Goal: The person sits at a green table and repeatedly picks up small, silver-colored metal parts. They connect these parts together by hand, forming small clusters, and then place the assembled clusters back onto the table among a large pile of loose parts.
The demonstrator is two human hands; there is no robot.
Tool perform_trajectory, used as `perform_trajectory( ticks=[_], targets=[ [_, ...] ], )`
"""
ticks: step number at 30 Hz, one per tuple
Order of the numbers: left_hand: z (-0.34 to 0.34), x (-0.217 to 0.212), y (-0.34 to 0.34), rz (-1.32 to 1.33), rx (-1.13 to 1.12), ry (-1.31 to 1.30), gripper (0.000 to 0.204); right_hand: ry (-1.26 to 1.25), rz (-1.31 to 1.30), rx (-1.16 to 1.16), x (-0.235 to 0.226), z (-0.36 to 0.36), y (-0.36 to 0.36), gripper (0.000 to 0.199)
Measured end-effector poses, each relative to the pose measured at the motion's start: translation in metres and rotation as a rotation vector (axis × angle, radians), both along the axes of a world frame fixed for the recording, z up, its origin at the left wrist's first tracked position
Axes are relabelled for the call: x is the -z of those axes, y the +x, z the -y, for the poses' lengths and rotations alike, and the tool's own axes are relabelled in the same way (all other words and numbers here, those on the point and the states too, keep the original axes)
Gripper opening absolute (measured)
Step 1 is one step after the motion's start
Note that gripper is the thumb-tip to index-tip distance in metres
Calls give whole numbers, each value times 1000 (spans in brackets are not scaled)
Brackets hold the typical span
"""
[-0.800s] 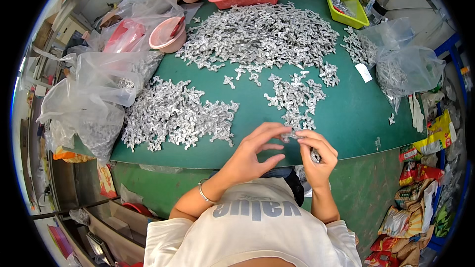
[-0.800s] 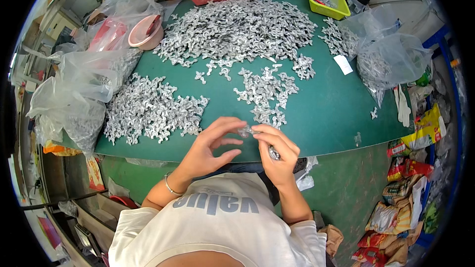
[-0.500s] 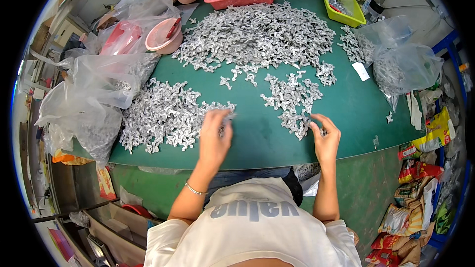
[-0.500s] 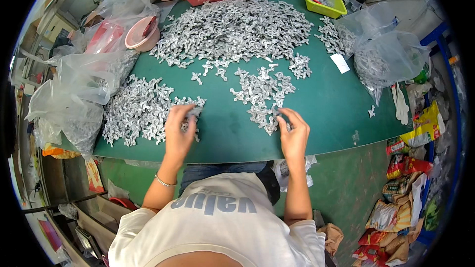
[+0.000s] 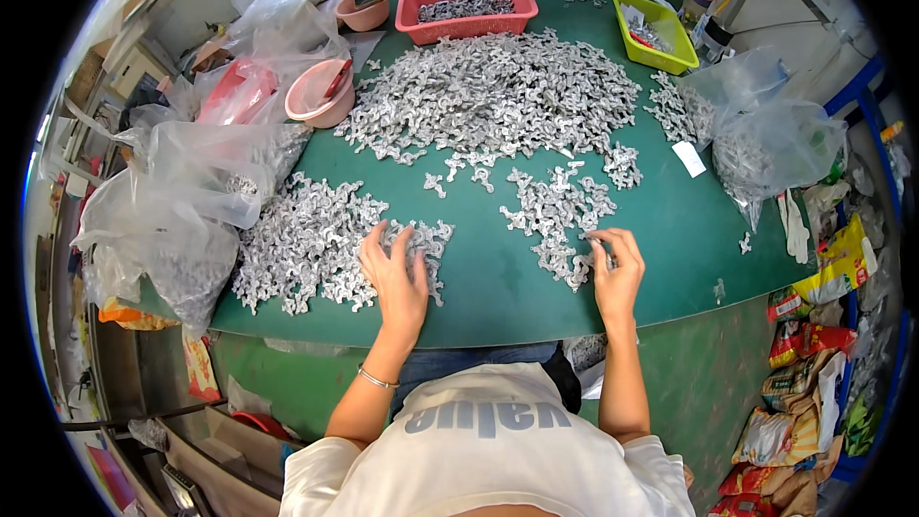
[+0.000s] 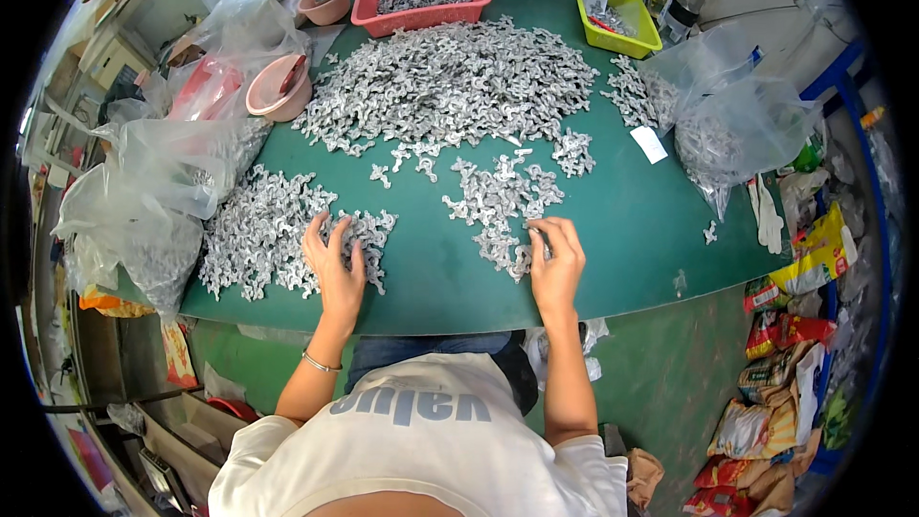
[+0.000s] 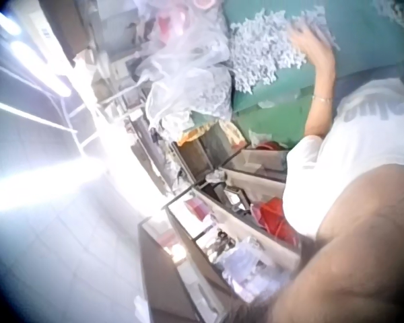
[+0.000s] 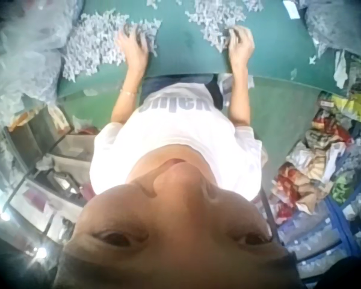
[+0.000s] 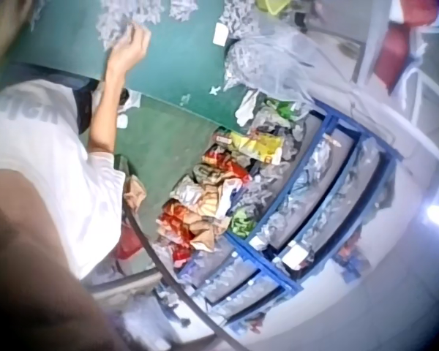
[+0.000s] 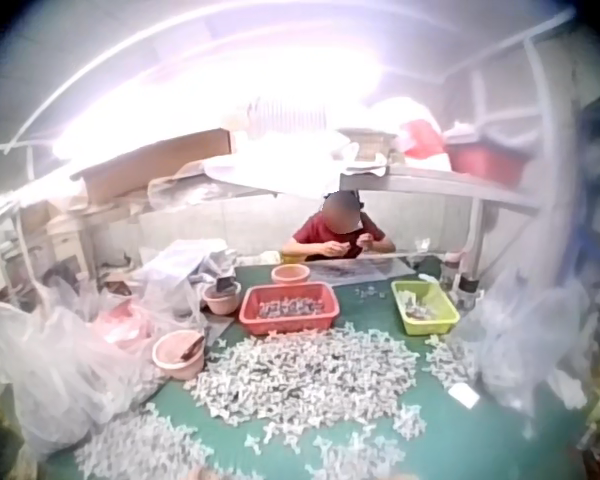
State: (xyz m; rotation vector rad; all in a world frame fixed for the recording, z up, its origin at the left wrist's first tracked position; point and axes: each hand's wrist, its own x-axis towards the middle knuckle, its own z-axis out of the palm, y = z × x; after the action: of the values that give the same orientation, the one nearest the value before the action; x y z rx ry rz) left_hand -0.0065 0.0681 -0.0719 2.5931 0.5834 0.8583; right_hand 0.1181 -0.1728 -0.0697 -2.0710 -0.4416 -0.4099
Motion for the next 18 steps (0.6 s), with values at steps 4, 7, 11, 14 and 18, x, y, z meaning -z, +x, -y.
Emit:
perform_trajectory(
  ticks=[4,7,11,14,18],
  targets=[
    [24,-20,10,90,252,-231,36,365,-310,-73,-18,-3,-19,12],
    [52,-42,16,75,536,-620,41,703,-701,-183,-35,-11,-38,11],
    [75,-59,21,59,727,-843,46,1001,-839,-300,-40,-16,-49,12],
    [77,-59,21,79,729,-800,37,1033,-858,-311,-42,-17,-53,11],
    [81,-65,20,141,670,-905,27,926,-744,-296,-46,-15,-57,12]
  ],
)
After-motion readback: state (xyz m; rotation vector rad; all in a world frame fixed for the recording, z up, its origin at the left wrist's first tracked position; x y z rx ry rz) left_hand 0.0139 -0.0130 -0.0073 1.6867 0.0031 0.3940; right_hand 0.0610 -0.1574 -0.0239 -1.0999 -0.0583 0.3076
